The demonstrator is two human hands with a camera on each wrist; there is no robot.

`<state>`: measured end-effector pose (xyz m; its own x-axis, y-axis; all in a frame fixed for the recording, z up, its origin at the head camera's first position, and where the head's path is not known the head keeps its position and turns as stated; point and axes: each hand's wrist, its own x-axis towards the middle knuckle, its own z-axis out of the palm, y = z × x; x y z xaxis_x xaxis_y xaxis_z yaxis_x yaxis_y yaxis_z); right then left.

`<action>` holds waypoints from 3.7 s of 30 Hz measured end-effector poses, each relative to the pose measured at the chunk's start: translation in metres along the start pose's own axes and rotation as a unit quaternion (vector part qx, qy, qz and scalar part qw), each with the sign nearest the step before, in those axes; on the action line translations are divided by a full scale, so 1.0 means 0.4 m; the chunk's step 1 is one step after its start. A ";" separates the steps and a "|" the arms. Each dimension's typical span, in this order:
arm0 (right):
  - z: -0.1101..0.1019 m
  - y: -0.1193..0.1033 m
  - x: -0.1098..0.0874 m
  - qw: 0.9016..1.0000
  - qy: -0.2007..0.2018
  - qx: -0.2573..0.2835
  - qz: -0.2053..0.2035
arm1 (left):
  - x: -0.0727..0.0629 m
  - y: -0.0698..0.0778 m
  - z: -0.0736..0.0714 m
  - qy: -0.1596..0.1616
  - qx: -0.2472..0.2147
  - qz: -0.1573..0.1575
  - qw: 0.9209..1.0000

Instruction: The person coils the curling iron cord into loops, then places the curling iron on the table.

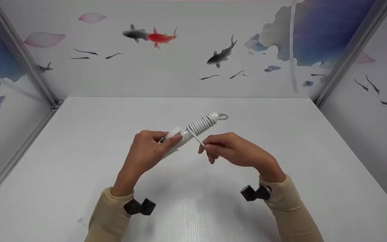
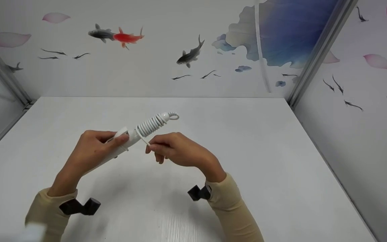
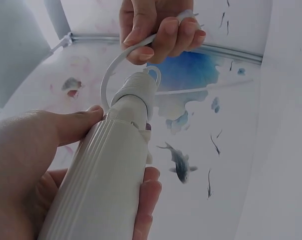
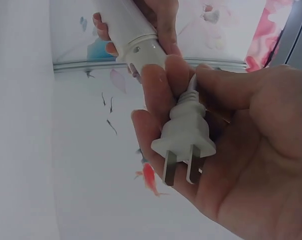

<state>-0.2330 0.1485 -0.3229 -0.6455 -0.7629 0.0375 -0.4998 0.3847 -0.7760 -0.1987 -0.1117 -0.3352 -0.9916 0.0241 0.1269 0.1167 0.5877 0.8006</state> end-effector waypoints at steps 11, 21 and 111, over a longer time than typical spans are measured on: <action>-0.007 0.100 0.036 0.994 -0.048 0.085 -0.039 | 0.000 -0.001 0.002 -0.013 -0.023 0.018 0.999; 0.006 0.139 0.061 0.995 -0.035 0.091 0.006 | 0.003 0.001 0.003 -0.034 -0.030 0.020 0.999; 0.110 0.199 0.138 0.975 0.171 -0.007 0.142 | 0.092 -0.181 0.142 -0.180 0.138 -0.014 0.974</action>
<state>-0.2830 0.1143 -0.4103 -0.9122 -0.4085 0.0327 -0.2804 0.5641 -0.7766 -0.2470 -0.1075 -0.4217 -0.9550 0.2580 -0.1463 0.1195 0.7862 0.6063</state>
